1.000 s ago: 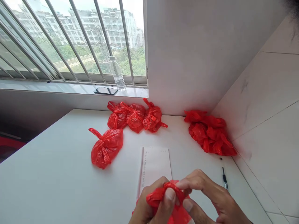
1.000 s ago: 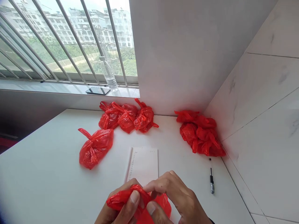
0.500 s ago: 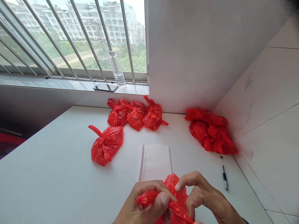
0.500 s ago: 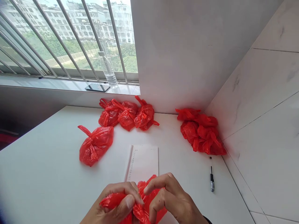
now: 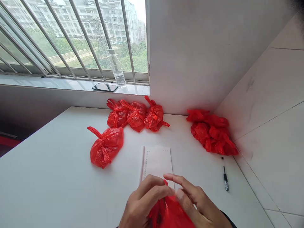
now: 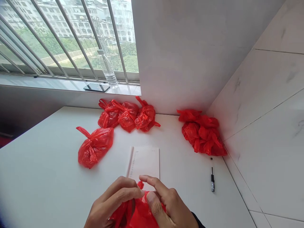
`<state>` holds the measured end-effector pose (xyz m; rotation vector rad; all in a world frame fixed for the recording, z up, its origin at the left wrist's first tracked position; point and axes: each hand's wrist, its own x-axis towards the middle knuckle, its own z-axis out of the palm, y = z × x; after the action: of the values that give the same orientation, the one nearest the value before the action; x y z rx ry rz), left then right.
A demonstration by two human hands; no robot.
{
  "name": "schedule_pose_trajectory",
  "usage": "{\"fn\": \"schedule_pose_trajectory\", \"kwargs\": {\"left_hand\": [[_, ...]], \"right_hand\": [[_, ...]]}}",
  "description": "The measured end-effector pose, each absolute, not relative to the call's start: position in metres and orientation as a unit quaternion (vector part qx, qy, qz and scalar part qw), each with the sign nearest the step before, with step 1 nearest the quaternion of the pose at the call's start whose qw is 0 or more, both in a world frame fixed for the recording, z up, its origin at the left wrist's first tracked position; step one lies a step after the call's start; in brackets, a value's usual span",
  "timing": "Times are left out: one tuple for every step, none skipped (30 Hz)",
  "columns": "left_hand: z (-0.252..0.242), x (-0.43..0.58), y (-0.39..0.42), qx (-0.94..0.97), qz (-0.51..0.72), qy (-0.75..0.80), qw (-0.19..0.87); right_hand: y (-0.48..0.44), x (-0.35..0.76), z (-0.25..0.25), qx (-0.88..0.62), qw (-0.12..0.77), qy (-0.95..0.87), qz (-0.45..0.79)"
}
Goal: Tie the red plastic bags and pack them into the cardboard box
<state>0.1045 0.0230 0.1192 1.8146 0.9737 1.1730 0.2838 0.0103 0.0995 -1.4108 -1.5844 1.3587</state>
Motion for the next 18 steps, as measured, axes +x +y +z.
{"fn": "schedule_pose_trajectory", "kwargs": {"left_hand": [[0.116, 0.106, 0.022, 0.706, 0.469, 0.382, 0.368], [0.113, 0.108, 0.022, 0.702, 0.477, 0.384, 0.363], [0.11, 0.109, 0.021, 0.699, 0.481, 0.389, 0.359], [0.107, 0.109, 0.021, 0.7, 0.479, 0.394, 0.355], [0.105, 0.109, 0.022, 0.704, 0.474, 0.396, 0.351], [0.103, 0.108, 0.022, 0.711, 0.464, 0.396, 0.35], [0.102, 0.106, 0.023, 0.72, 0.453, 0.392, 0.351], [0.101, 0.104, 0.024, 0.729, 0.442, 0.386, 0.352], [0.1, 0.102, 0.025, 0.738, 0.43, 0.381, 0.353], [0.099, 0.099, 0.026, 0.749, 0.416, 0.376, 0.353], [0.098, 0.096, 0.026, 0.76, 0.401, 0.373, 0.349], [0.096, 0.093, 0.027, 0.773, 0.385, 0.371, 0.341], [0.095, 0.091, 0.027, 0.786, 0.37, 0.371, 0.33], [0.093, 0.089, 0.026, 0.794, 0.359, 0.373, 0.317], [0.091, 0.087, 0.026, 0.798, 0.356, 0.378, 0.306], [0.09, 0.087, 0.025, 0.795, 0.363, 0.383, 0.298], [0.089, 0.087, 0.024, 0.787, 0.378, 0.387, 0.295], [0.09, 0.088, 0.023, 0.777, 0.398, 0.39, 0.294]], "right_hand": [[0.011, 0.283, 0.099, -0.529, 0.302, -0.601, 0.518], [0.011, 0.282, 0.098, -0.519, 0.301, -0.603, 0.525], [0.012, 0.282, 0.098, -0.507, 0.304, -0.604, 0.535], [0.013, 0.283, 0.098, -0.493, 0.309, -0.603, 0.546], [0.014, 0.283, 0.098, -0.48, 0.316, -0.599, 0.557], [0.015, 0.284, 0.098, -0.468, 0.324, -0.595, 0.568], [0.016, 0.284, 0.098, -0.46, 0.334, -0.59, 0.574], [0.017, 0.284, 0.099, -0.456, 0.343, -0.586, 0.575], [0.018, 0.284, 0.099, -0.455, 0.351, -0.584, 0.573], [0.018, 0.285, 0.099, -0.457, 0.359, -0.583, 0.568], [0.019, 0.285, 0.099, -0.46, 0.365, -0.582, 0.562], [0.019, 0.286, 0.1, -0.463, 0.371, -0.583, 0.554], [0.019, 0.288, 0.1, -0.469, 0.377, -0.584, 0.545], [0.019, 0.29, 0.101, -0.479, 0.381, -0.584, 0.533], [0.019, 0.292, 0.102, -0.492, 0.385, -0.581, 0.521], [0.018, 0.295, 0.103, -0.507, 0.386, -0.576, 0.512], [0.017, 0.297, 0.105, -0.522, 0.386, -0.569, 0.504], [0.016, 0.299, 0.107, -0.534, 0.388, -0.562, 0.499]]}}
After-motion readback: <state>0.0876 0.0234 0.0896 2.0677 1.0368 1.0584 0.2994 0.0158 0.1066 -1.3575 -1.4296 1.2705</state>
